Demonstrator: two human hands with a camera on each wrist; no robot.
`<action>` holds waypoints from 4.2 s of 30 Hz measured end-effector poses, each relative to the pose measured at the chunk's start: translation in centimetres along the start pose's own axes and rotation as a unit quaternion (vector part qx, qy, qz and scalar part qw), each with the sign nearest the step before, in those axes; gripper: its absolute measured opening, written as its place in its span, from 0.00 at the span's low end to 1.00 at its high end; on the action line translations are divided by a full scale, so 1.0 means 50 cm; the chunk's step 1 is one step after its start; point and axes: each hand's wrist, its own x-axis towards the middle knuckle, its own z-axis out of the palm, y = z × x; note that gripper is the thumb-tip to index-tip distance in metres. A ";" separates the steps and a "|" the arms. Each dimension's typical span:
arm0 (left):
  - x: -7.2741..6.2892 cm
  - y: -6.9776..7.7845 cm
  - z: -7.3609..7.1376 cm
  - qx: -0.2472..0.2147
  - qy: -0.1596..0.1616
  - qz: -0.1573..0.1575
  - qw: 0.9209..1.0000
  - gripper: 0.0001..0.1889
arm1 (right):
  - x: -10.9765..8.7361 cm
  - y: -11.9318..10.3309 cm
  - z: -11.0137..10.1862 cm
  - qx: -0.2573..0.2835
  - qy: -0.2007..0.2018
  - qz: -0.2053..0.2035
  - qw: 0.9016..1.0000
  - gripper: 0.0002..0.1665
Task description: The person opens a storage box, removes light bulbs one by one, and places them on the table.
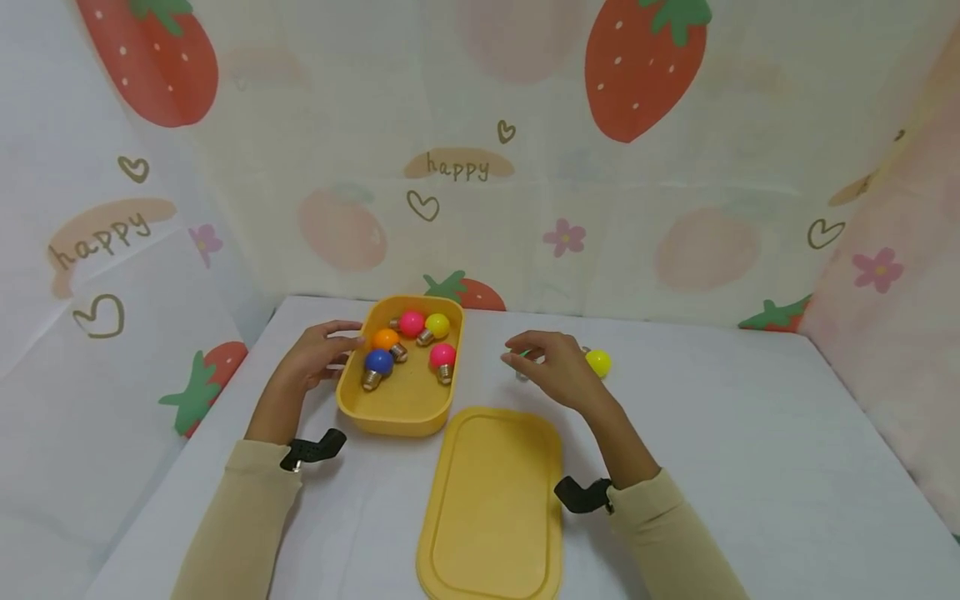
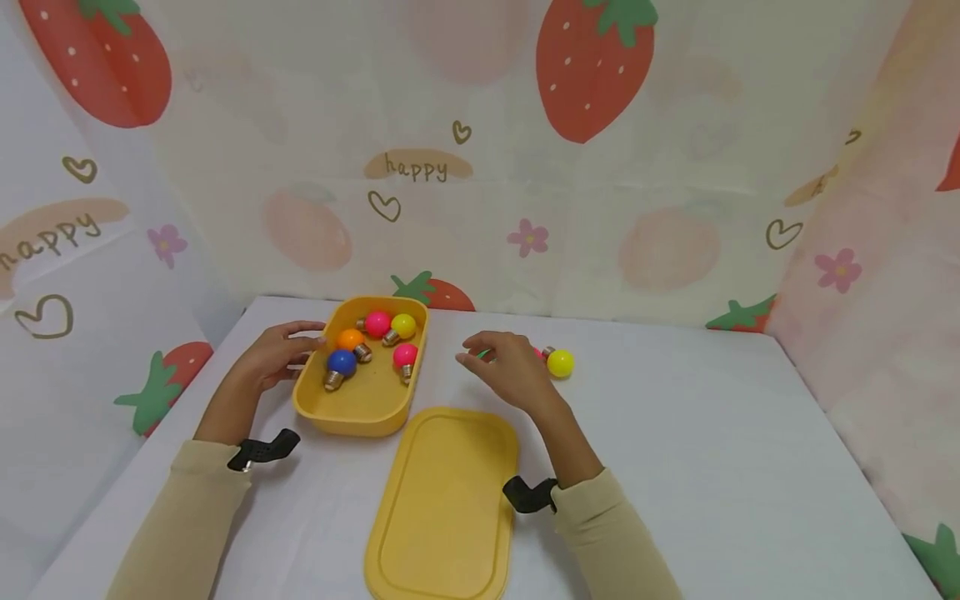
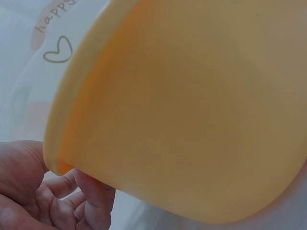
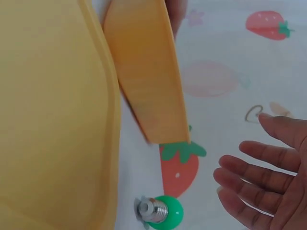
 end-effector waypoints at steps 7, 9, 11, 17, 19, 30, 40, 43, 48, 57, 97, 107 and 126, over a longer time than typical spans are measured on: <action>0.000 -0.001 -0.003 0.001 -0.006 0.000 1.000 0.33 | 0.013 -0.027 0.018 0.005 -0.017 -0.003 1.000 0.17; 0.001 -0.001 -0.003 0.002 -0.004 -0.001 1.000 0.33 | 0.018 -0.036 0.023 0.004 -0.025 -0.004 1.000 0.17; 0.002 -0.002 -0.002 0.003 -0.003 -0.004 1.000 0.33 | 0.023 -0.043 0.028 0.004 -0.033 -0.006 0.999 0.17; 0.000 0.000 0.003 -0.003 -0.001 -0.007 1.000 0.33 | 0.040 -0.060 0.043 -0.008 -0.053 -0.007 0.999 0.18; -0.002 0.001 0.003 -0.004 -0.001 -0.005 1.000 0.33 | 0.046 -0.064 0.048 -0.006 -0.057 -0.013 0.998 0.18; 0.001 0.000 -0.002 -0.003 -0.003 -0.005 1.000 0.33 | 0.088 -0.090 0.079 -0.015 -0.078 -0.038 0.996 0.18; 0.001 0.001 -0.001 -0.002 -0.002 -0.010 1.000 0.34 | 0.120 -0.102 0.107 -0.049 -0.108 -0.035 0.992 0.17; 0.003 0.001 -0.002 -0.003 -0.003 -0.011 1.000 0.34 | 0.130 -0.103 0.118 -0.056 -0.115 -0.043 0.991 0.17; 0.005 -0.001 -0.003 -0.003 -0.002 -0.010 1.000 0.34 | 0.147 -0.111 0.140 -0.062 -0.130 -0.046 0.988 0.19; 0.003 0.001 -0.003 -0.002 -0.007 -0.009 1.000 0.33 | 0.167 -0.122 0.183 -0.058 -0.154 -0.039 0.986 0.20; 0.005 -0.001 -0.010 -0.013 -0.012 -0.004 1.000 0.32 | 0.214 -0.142 0.296 -0.080 -0.168 0.026 0.982 0.22; 0.003 -0.002 -0.011 -0.002 -0.012 0.003 1.000 0.31 | 0.211 -0.143 0.310 -0.083 -0.164 0.028 0.983 0.19; -0.009 0.007 -0.006 0.025 0.005 0.018 1.000 0.30 | 0.192 -0.142 0.329 -0.056 -0.181 0.040 0.981 0.21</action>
